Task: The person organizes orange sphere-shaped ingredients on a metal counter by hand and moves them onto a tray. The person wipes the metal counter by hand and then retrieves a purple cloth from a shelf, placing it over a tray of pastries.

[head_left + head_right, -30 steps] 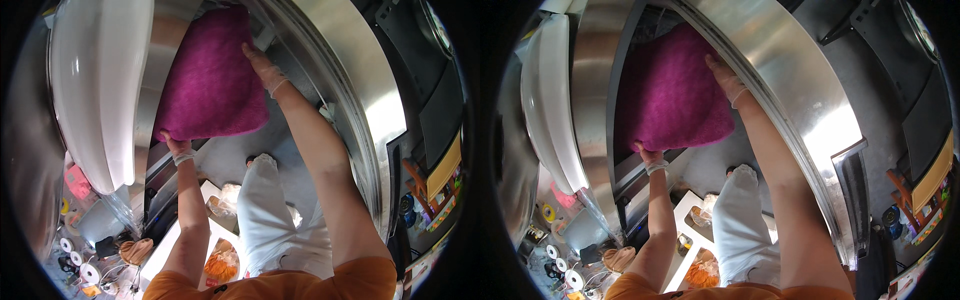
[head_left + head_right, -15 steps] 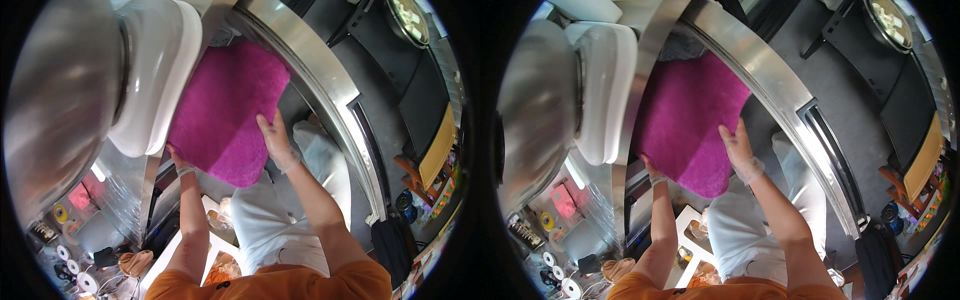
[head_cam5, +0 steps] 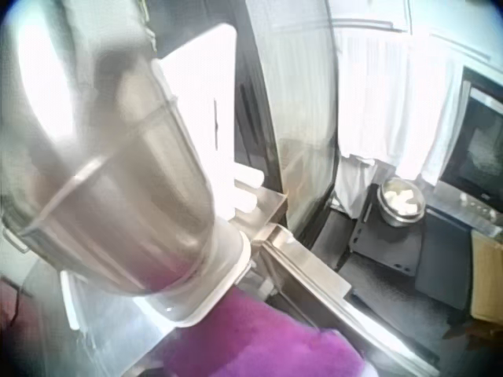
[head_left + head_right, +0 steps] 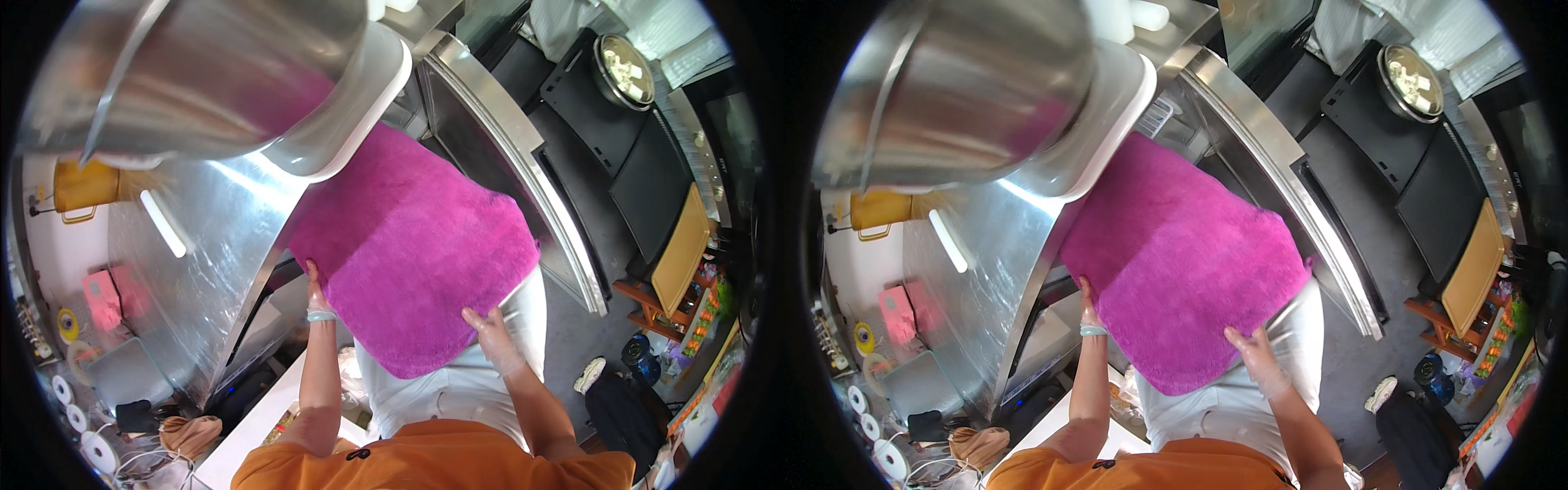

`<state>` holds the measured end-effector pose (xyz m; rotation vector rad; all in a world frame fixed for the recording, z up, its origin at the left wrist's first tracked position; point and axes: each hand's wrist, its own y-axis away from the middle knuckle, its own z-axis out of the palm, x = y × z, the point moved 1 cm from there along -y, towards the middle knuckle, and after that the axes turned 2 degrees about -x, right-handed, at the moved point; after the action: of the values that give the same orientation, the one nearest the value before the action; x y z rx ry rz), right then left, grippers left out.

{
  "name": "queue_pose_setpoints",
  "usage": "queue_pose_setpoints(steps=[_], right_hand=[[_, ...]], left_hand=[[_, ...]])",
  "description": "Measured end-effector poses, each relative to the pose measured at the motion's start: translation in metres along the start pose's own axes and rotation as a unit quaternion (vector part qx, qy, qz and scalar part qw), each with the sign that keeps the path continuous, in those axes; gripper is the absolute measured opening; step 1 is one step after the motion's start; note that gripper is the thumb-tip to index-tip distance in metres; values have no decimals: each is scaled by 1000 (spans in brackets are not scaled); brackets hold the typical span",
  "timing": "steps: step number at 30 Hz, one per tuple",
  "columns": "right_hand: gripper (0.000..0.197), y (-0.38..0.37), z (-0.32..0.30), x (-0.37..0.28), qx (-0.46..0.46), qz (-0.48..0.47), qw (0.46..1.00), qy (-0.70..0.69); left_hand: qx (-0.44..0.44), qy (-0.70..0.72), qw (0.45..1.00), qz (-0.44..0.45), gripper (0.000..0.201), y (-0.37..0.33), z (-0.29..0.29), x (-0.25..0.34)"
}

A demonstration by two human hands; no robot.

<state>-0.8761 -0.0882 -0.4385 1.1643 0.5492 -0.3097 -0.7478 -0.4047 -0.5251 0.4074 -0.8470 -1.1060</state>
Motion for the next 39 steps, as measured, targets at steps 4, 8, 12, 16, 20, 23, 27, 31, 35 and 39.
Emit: queue_pose_setpoints(steps=[4, 8, 12, 16, 20, 23, 27, 31, 35, 39], right_hand=[[35, 81, 6, -4, 3, -41, 999, -7], [33, 154, 15, 12, 43, -132, 990, -5], [37, 216, 40, 29, 64, -172, 980, -83], [36, 264, 32, 55, 105, -229, 963, -95], [38, 334, 24, 52, 159, -272, 946, -75], [49, 386, 22, 42, 224, -286, 930, -55], [52, 442, 22, 33, 212, -292, 929, -81], [48, 457, 13, 30, 152, -289, 943, -60], [47, 440, 19, 28, 139, -283, 948, -43], [47, 407, 31, 16, 75, -270, 958, -54]], left_hand=[[-44, 10, 997, -67, 57, 41, -6, -4], [-54, 21, 995, -79, 58, 91, 21, -1], [-71, -8, 988, -134, 61, 123, 37, 19], [-120, -50, 981, -145, 62, 163, 61, 17], [-152, -35, 971, -180, 57, 227, 84, 5], [-176, -28, 965, -193, 60, 289, 102, 2], [-181, -11, 961, -207, 57, 344, 107, 1], [-169, -25, 969, -179, 55, 378, 112, 16], [-167, 26, 970, -176, 55, 378, 95, 39], [-159, 54, 980, -109, 57, 376, 80, 66]])
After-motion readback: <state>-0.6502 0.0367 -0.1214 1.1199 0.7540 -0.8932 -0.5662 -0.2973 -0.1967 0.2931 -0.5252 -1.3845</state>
